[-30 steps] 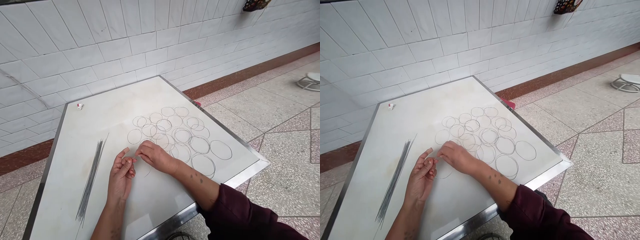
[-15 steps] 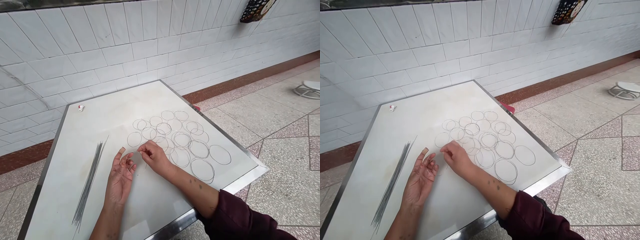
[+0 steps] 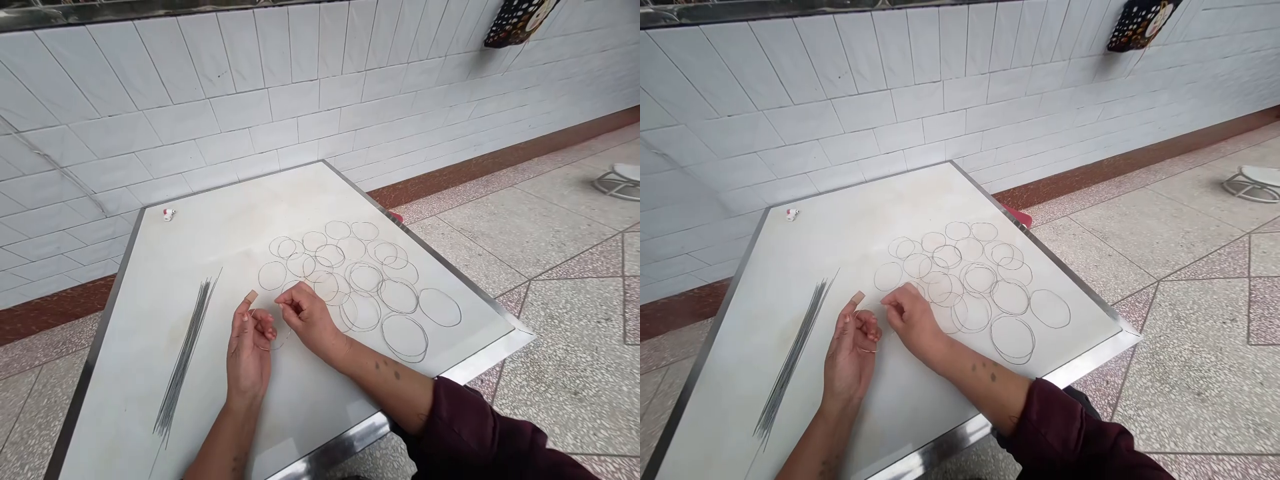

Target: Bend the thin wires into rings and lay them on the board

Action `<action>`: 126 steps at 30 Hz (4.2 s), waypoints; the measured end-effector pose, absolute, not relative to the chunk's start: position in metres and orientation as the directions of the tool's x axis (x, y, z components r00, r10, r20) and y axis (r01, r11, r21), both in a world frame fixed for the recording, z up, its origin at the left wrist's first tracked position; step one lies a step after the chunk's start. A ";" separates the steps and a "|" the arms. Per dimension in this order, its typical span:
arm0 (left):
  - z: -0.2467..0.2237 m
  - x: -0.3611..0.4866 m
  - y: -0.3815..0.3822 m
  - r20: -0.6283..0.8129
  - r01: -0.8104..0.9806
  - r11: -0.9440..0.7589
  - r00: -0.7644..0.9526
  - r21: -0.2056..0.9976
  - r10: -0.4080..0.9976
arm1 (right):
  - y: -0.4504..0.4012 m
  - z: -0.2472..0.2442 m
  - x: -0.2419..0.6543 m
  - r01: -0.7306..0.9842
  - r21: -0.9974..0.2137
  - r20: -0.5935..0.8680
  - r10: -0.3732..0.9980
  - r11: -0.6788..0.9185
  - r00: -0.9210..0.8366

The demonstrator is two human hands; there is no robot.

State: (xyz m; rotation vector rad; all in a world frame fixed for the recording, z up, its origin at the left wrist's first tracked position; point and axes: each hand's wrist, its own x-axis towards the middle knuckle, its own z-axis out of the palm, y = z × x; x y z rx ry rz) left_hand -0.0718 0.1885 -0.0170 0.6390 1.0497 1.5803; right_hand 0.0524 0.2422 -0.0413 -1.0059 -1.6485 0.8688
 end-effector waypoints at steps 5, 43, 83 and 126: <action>-0.017 -0.059 0.166 0.004 -0.557 -0.142 -0.241 0.818 0.970 | 0.225 -0.031 0.061 0.192 -0.879 0.417 0.899 0.436 -0.133; 0.014 -0.021 0.014 -0.313 -0.825 0.294 0.151 0.483 0.938 | 0.110 -0.001 0.110 0.155 -0.640 0.484 0.551 0.753 -0.680; -0.028 -0.043 0.020 -0.517 -0.579 0.542 0.230 0.609 0.825 | 0.133 0.000 0.129 -0.038 -0.671 0.393 0.312 0.740 -0.865; -0.041 -0.081 0.168 -0.216 -0.562 0.045 -0.243 0.826 0.946 | 0.246 -0.070 0.070 0.010 -0.857 0.387 0.657 0.515 -0.647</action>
